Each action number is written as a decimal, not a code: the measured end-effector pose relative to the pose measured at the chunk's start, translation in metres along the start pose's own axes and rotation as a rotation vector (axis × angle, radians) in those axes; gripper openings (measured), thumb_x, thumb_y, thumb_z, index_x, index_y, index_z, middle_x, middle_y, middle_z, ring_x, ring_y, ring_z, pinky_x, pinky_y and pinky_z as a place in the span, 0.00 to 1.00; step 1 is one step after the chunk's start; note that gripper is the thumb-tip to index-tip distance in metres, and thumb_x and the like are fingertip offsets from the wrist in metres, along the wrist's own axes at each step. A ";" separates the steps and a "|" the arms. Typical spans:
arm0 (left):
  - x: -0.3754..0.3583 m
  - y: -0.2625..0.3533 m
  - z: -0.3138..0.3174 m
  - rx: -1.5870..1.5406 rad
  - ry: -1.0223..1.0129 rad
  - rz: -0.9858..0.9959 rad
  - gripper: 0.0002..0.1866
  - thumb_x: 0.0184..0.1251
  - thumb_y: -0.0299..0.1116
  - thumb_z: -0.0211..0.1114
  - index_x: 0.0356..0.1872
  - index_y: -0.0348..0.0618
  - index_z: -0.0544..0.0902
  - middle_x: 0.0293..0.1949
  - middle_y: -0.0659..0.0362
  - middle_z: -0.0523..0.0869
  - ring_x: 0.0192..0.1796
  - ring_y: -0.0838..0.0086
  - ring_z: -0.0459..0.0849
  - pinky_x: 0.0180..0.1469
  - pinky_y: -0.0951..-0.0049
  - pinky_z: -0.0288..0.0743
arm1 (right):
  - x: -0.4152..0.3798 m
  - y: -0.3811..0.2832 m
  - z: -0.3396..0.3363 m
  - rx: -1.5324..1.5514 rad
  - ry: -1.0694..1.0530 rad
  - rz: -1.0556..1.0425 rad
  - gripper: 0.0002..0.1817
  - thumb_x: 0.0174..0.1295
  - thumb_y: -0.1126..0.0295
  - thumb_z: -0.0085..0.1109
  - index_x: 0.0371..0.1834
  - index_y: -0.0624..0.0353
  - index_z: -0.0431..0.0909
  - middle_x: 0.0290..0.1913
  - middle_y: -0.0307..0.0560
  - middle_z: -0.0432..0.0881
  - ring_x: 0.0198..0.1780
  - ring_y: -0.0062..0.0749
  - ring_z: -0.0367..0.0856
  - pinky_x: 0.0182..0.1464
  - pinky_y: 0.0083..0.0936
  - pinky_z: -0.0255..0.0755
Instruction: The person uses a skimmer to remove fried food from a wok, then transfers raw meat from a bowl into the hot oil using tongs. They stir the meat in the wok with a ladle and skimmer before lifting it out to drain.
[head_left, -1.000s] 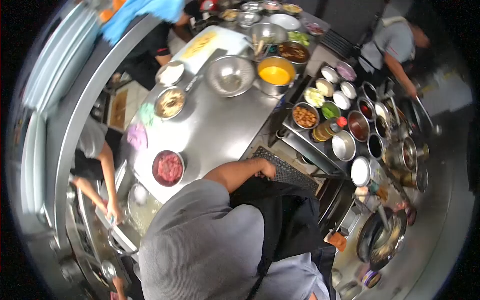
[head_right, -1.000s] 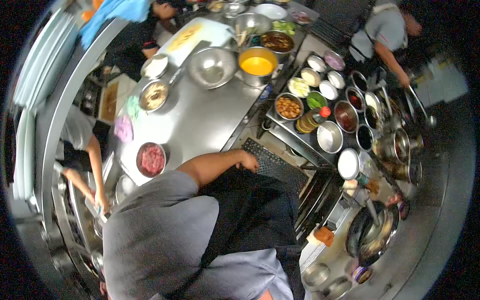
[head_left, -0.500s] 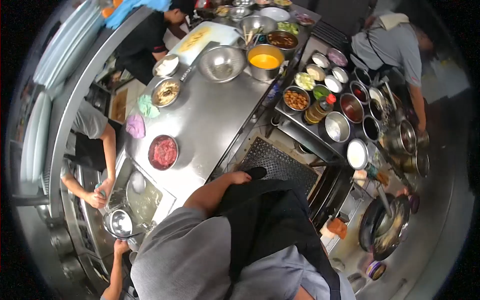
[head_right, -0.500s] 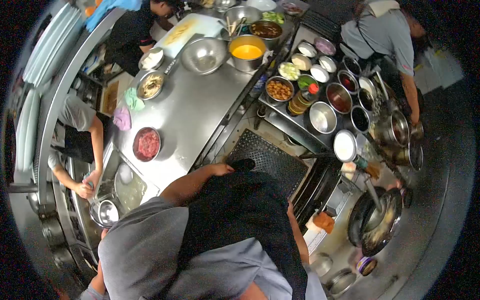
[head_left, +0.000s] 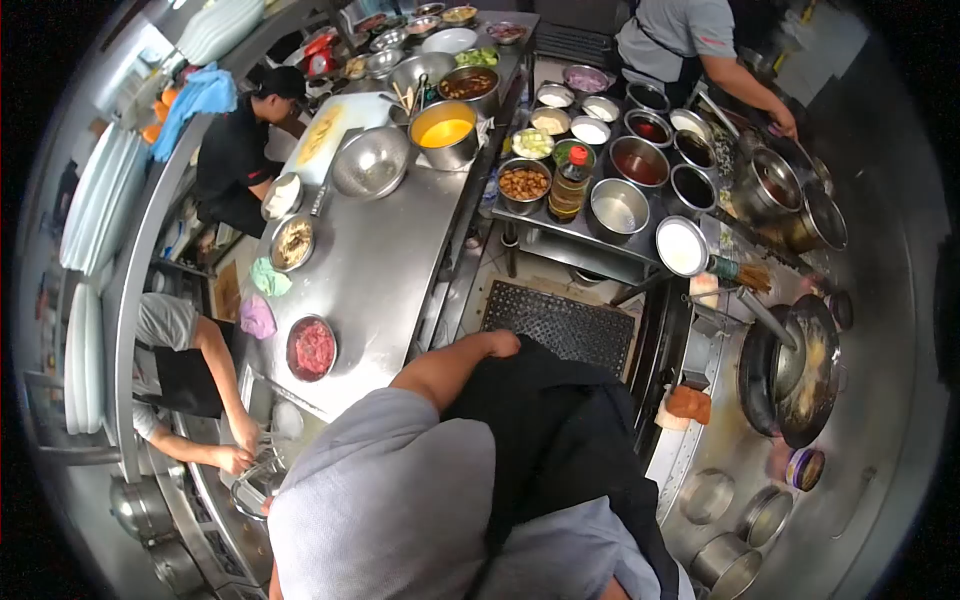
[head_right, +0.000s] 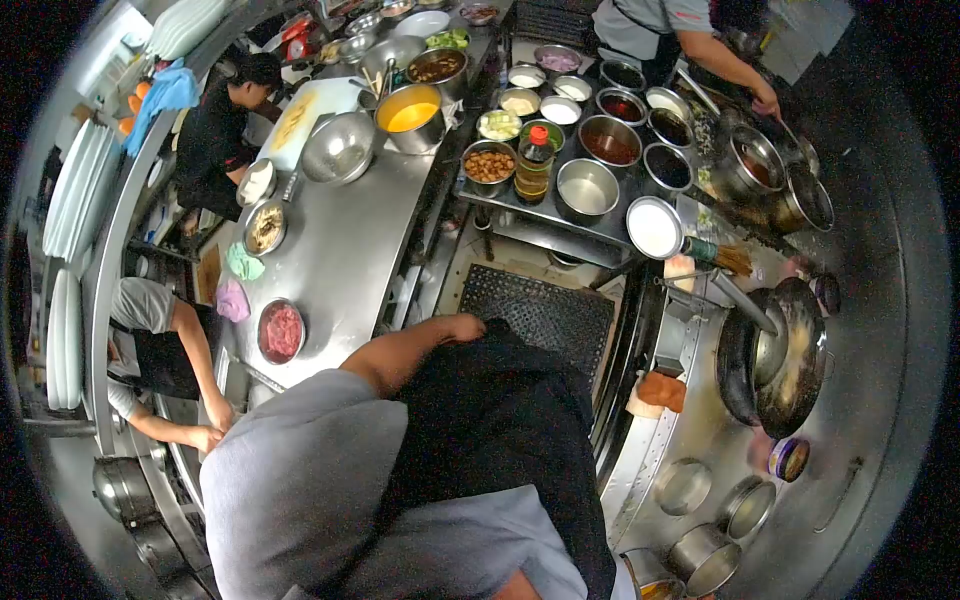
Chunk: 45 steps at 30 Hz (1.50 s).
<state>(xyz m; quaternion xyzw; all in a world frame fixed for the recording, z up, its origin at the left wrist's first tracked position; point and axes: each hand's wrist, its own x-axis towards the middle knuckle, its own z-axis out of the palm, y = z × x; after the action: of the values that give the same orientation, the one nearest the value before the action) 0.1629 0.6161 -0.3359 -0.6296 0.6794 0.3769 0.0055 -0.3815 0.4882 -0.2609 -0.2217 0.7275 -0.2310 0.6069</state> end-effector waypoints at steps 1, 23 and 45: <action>0.004 0.022 -0.022 -0.108 0.040 -0.117 0.18 0.61 0.38 0.52 0.44 0.42 0.85 0.46 0.45 0.85 0.48 0.50 0.83 0.51 0.54 0.76 | 0.001 0.007 -0.003 -0.005 -0.002 0.014 0.22 0.67 0.57 0.50 0.56 0.61 0.72 0.45 0.52 0.82 0.41 0.44 0.83 0.36 0.38 0.78; 0.271 0.207 -0.537 -0.579 0.570 0.517 0.13 0.70 0.29 0.59 0.52 0.36 0.82 0.42 0.57 0.87 0.44 0.73 0.83 0.51 0.74 0.75 | -0.087 0.090 0.091 0.481 0.445 0.200 0.17 0.66 0.59 0.52 0.53 0.57 0.75 0.42 0.48 0.83 0.37 0.42 0.83 0.31 0.40 0.76; 0.478 0.319 -0.561 -0.874 -0.097 0.221 0.04 0.71 0.29 0.49 0.43 0.49 0.70 0.24 0.66 0.71 0.19 0.81 0.66 0.18 0.77 0.62 | -0.142 0.159 0.207 0.773 0.536 0.217 0.14 0.65 0.62 0.53 0.50 0.53 0.78 0.40 0.45 0.83 0.33 0.40 0.83 0.26 0.42 0.75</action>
<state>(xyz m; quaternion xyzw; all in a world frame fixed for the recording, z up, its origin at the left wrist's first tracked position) 0.0514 -0.1063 -0.0035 -0.4783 0.5186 0.6557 -0.2690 -0.1604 0.6865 -0.2792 0.1648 0.7378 -0.4688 0.4568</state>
